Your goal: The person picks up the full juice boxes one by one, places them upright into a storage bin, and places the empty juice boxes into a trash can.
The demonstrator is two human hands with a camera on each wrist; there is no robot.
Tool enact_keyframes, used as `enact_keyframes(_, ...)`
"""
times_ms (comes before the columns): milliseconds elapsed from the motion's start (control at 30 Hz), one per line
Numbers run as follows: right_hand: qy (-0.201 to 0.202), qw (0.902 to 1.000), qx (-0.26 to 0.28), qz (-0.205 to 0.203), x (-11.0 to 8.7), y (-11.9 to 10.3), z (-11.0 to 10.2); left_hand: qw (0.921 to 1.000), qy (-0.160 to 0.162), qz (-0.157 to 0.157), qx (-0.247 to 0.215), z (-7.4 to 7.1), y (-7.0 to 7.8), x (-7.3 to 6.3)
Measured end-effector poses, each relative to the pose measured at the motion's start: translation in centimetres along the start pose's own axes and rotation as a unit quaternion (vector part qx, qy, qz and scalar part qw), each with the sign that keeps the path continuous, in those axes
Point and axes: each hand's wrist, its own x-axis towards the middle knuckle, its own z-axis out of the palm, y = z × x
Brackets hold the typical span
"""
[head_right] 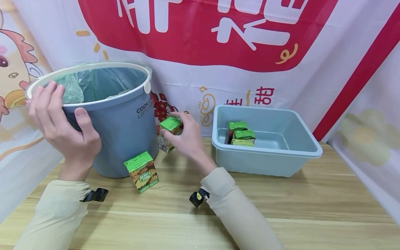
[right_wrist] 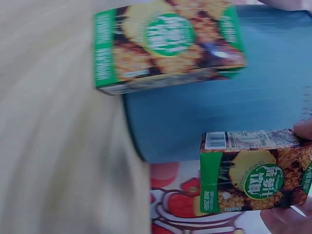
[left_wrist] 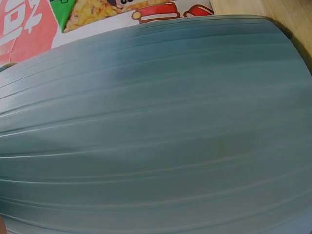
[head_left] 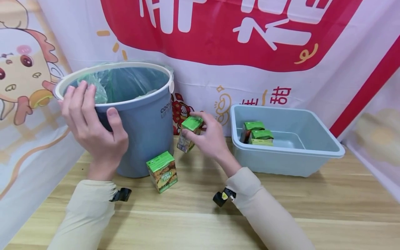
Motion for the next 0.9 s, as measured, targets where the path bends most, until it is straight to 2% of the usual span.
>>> enact_keyframes(200, 0.020, 0.9989, 0.032, -0.028, 0.9, -1.6, -1.9, 1.0000, -0.001, 0.002, 0.000, 0.0, 0.0, 0.0)
enact_keyframes(600, 0.025, 0.9944, 0.080, -0.064, 2.1, -4.3, -5.1, 1.0000, -0.003, 0.000, 0.001, 0.0, -0.1, 0.0)
enact_keyframes(733, 0.032, 0.9914, 0.099, -0.080, 2.5, -5.0, -5.9, 1.0000, -0.001, 0.000, -0.001, 0.0, 0.0, 0.0)
enact_keyframes(900, 0.060, 0.9836, 0.140, -0.097, 3.1, -5.9, -7.2, 1.0000, 0.002, 0.000, -0.004, 0.1, 0.0, 0.0)
